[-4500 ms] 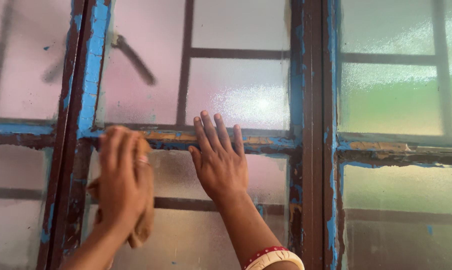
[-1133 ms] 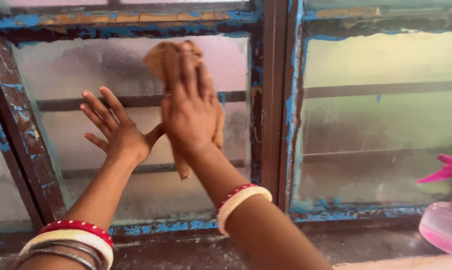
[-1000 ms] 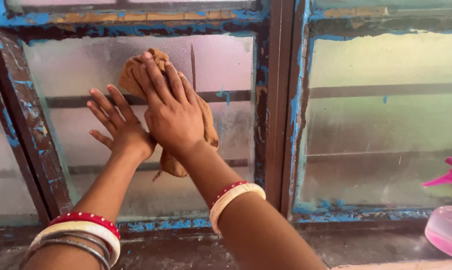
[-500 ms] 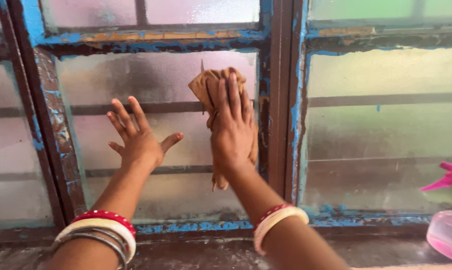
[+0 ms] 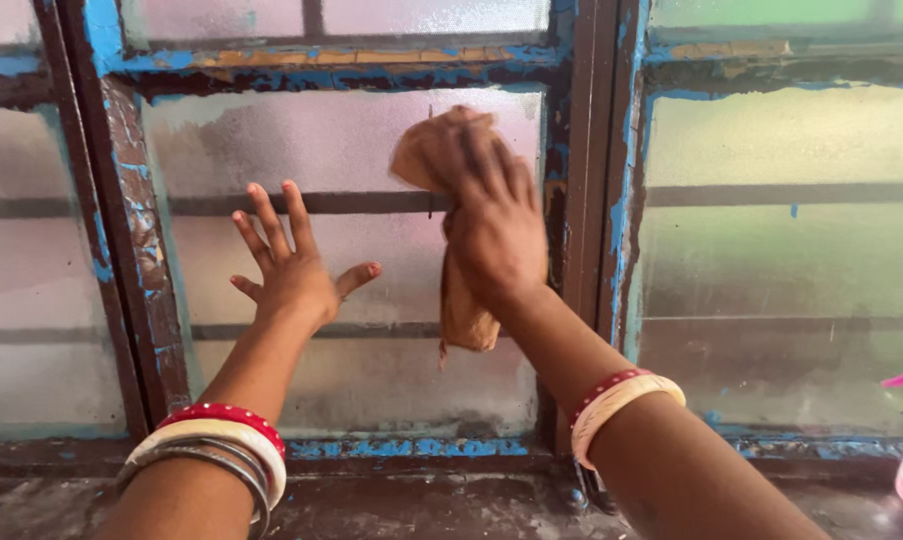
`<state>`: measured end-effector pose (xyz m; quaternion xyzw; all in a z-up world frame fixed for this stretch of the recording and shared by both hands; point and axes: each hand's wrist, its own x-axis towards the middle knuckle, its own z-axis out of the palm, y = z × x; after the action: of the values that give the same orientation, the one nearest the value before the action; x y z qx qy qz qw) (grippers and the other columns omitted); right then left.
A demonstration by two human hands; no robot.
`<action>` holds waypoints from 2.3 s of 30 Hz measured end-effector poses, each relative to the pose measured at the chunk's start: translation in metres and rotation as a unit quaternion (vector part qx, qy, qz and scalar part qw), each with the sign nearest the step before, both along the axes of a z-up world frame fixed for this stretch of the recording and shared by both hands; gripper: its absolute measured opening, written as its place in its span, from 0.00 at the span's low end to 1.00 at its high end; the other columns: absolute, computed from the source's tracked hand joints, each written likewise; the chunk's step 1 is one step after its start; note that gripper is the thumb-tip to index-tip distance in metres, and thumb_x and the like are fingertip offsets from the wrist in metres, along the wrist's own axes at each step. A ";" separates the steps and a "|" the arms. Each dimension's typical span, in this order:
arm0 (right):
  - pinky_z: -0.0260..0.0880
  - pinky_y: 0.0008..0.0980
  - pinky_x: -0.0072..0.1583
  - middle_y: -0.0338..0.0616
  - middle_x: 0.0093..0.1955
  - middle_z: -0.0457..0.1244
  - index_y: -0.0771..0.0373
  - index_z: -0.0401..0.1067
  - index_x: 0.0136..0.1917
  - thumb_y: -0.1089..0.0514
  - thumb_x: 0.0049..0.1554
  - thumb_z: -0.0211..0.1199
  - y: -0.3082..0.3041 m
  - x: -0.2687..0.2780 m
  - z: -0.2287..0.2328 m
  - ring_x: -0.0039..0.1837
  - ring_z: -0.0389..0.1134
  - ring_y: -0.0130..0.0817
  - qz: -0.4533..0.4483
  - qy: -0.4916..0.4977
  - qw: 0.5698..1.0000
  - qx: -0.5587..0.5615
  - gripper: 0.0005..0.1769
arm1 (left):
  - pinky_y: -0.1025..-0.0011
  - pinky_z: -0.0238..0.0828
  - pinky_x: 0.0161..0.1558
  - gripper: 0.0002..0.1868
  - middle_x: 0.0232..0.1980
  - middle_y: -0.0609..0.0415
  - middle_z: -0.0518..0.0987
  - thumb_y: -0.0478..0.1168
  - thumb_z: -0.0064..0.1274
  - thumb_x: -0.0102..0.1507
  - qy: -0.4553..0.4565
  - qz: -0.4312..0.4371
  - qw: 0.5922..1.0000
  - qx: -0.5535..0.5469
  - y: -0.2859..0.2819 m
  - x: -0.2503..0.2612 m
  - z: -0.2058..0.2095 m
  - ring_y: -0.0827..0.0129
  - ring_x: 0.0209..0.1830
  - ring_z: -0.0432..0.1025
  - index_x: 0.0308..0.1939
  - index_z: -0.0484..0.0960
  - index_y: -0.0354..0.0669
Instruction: The person wipes translucent window panes using a brown cloth, then uses a pink spray bottle to apply liquid to the glass and continues wiping the surfaces by hand with the cloth.
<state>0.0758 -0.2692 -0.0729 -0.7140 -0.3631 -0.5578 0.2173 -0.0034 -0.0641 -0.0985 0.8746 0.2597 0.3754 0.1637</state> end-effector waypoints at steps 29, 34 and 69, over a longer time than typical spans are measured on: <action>0.39 0.49 0.81 0.40 0.85 0.41 0.46 0.60 0.71 0.44 0.54 0.62 0.009 -0.025 -0.013 0.84 0.40 0.46 -0.160 -0.138 0.894 -0.395 0.33 | 0.24 0.43 0.70 0.80 0.82 0.58 0.08 0.67 0.67 0.44 0.014 0.024 0.999 0.030 0.004 -0.005 -0.003 0.53 0.84 0.11 0.79 0.15 0.71; 0.45 0.50 0.78 0.41 0.83 0.46 0.48 0.53 0.81 0.53 0.59 0.63 -0.022 0.006 0.022 0.81 0.45 0.50 -0.049 -0.007 0.991 -0.120 0.40 | 0.23 0.40 0.71 0.79 0.81 0.57 0.08 0.72 0.65 0.46 0.031 0.017 0.999 0.025 0.001 -0.009 0.000 0.52 0.83 0.10 0.78 0.15 0.69; 0.52 0.49 0.76 0.34 0.83 0.44 0.41 0.53 0.80 0.55 0.57 0.61 0.000 0.004 0.043 0.82 0.47 0.41 -0.157 -0.125 0.934 -0.294 0.41 | 0.19 0.38 0.67 0.72 0.83 0.51 0.16 0.70 0.63 0.51 0.075 0.050 0.995 0.031 -0.025 -0.015 0.018 0.41 0.82 0.21 0.80 0.23 0.65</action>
<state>0.0798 -0.2696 -0.0299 -0.7185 -0.4182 -0.5378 -0.1403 -0.0179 -0.0895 -0.0806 0.8906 0.3033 0.3244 0.0976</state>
